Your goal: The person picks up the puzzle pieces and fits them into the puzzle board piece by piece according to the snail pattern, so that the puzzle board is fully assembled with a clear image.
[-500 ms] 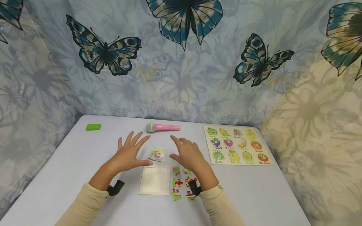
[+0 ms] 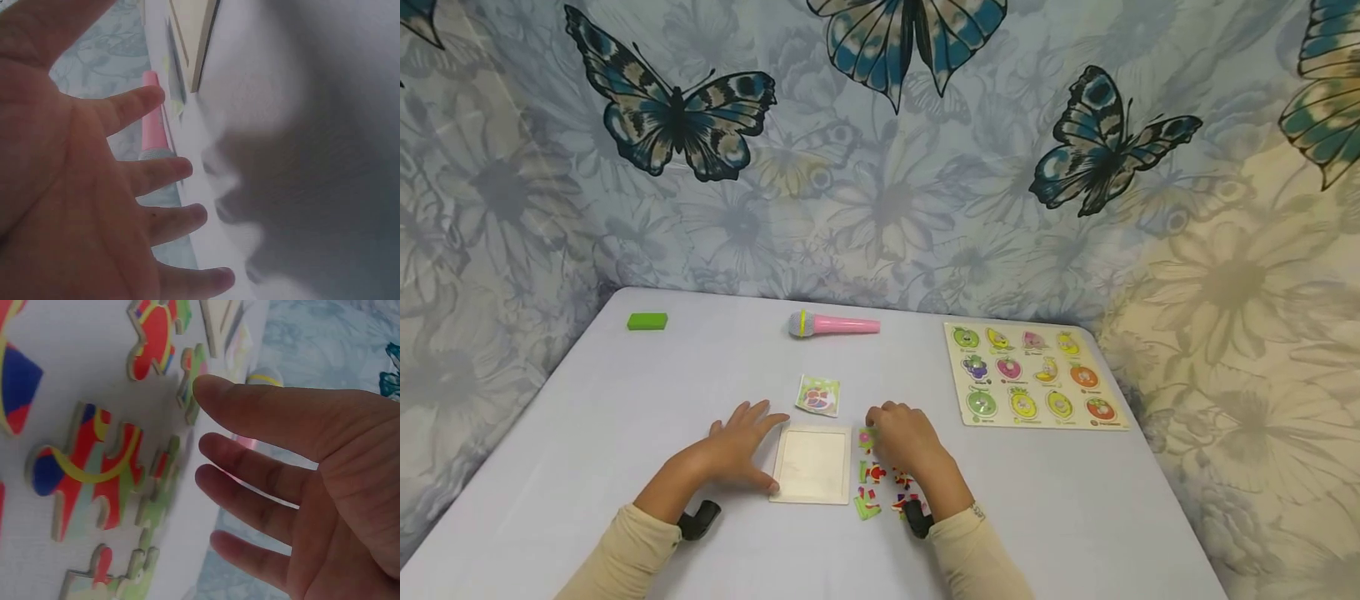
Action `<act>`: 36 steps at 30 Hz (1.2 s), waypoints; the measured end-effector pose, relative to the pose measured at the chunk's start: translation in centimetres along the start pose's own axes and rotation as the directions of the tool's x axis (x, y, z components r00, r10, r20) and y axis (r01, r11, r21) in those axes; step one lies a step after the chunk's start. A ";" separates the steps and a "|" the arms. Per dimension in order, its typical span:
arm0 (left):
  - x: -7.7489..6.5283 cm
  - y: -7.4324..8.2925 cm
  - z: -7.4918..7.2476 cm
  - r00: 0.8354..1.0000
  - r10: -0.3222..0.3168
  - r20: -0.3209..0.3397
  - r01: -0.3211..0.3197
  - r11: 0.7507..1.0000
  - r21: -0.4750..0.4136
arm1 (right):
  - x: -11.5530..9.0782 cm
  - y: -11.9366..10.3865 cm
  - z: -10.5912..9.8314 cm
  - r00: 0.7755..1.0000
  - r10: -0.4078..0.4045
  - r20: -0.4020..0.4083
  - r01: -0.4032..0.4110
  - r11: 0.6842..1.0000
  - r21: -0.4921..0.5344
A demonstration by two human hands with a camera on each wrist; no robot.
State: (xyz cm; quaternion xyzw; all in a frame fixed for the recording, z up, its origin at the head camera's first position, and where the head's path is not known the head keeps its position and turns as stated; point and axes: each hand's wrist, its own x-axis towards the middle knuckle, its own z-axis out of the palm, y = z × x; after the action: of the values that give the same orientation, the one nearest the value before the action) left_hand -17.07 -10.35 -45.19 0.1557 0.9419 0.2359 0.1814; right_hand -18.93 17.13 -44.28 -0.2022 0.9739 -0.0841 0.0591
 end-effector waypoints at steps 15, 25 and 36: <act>0.1 -0.2 1.2 1.000 -0.021 -0.007 0.021 1.000 0.017 | 0.3 0.2 1.1 0.999 -0.032 -0.038 0.031 0.999 -0.034; 0.5 -0.3 0.8 0.999 -0.033 0.008 0.032 0.998 0.056 | 0.7 -0.3 0.6 0.993 -0.089 -0.077 0.082 0.993 -0.083; 0.2 -0.4 0.4 0.999 -0.040 0.012 0.039 0.996 0.084 | 2.9 -5.8 1.2 0.933 -0.339 -0.118 0.317 0.932 -0.175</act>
State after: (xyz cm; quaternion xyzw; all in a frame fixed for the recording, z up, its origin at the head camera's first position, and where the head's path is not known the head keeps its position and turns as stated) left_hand -17.18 -10.44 -45.73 0.1460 0.9526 0.1915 0.1857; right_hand -19.18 10.51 -44.55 -0.3596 0.9316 -0.0326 -0.0429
